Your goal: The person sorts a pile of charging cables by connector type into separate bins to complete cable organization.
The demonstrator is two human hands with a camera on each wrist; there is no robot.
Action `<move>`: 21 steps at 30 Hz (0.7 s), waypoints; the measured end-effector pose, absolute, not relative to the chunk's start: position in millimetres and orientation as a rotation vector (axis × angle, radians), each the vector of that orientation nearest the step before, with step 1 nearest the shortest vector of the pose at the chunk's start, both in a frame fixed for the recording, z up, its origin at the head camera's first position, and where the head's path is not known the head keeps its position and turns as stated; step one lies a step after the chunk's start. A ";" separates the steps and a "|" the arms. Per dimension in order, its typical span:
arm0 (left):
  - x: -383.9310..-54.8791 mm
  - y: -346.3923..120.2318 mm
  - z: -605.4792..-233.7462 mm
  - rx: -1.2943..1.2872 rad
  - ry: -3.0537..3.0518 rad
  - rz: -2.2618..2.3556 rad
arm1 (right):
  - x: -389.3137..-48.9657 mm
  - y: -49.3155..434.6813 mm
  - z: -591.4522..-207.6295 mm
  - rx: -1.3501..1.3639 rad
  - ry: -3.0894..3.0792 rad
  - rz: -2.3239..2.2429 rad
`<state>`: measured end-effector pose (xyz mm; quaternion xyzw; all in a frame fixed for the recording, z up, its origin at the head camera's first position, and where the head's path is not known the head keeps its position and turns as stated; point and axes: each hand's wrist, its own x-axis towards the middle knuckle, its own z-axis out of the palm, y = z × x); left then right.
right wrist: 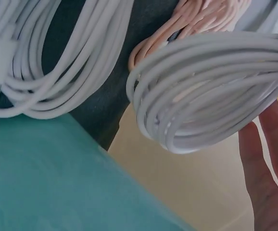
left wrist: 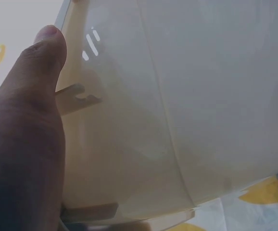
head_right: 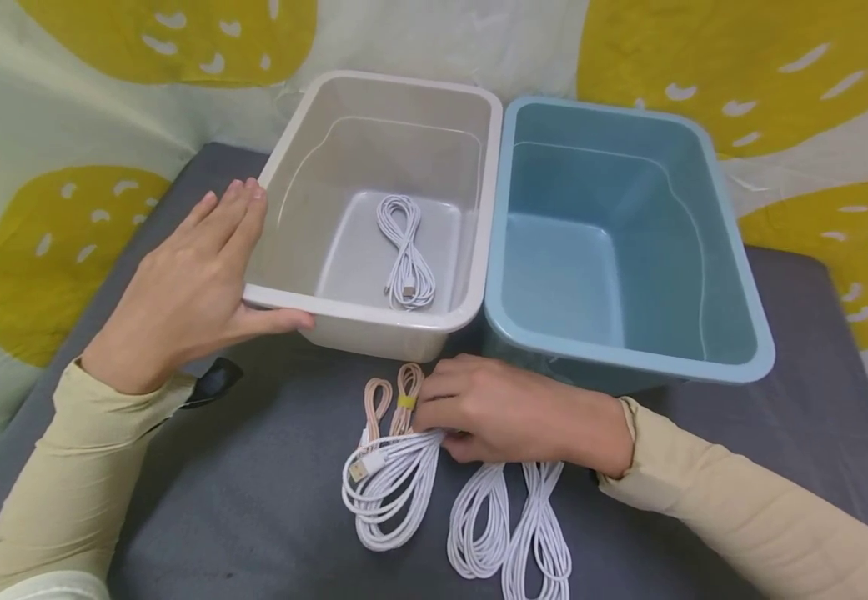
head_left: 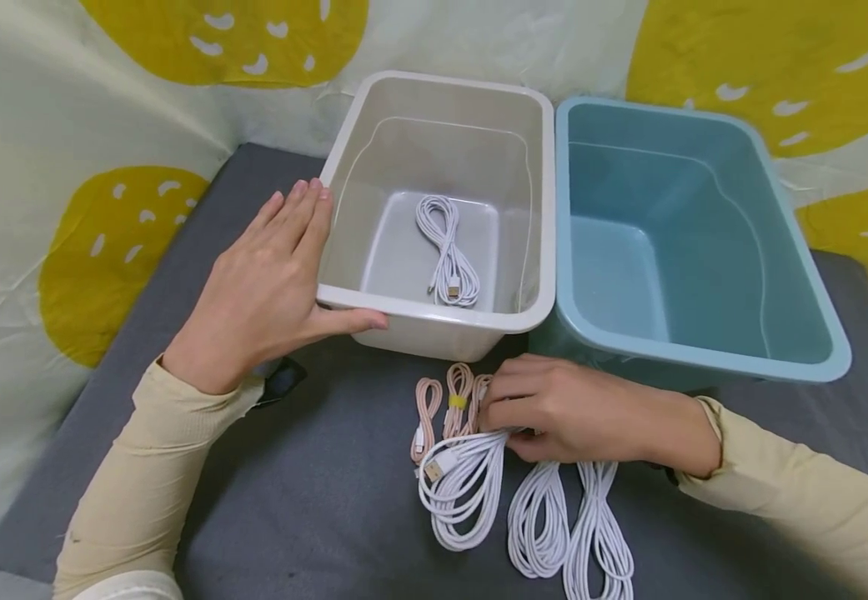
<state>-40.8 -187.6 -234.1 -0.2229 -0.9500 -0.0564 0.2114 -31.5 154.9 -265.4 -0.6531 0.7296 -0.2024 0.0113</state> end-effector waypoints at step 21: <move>-40.8 -188.8 -235.2 -0.614 -2.640 -0.171 | -25.6 153.7 -235.9 -1.486 2.228 -1.060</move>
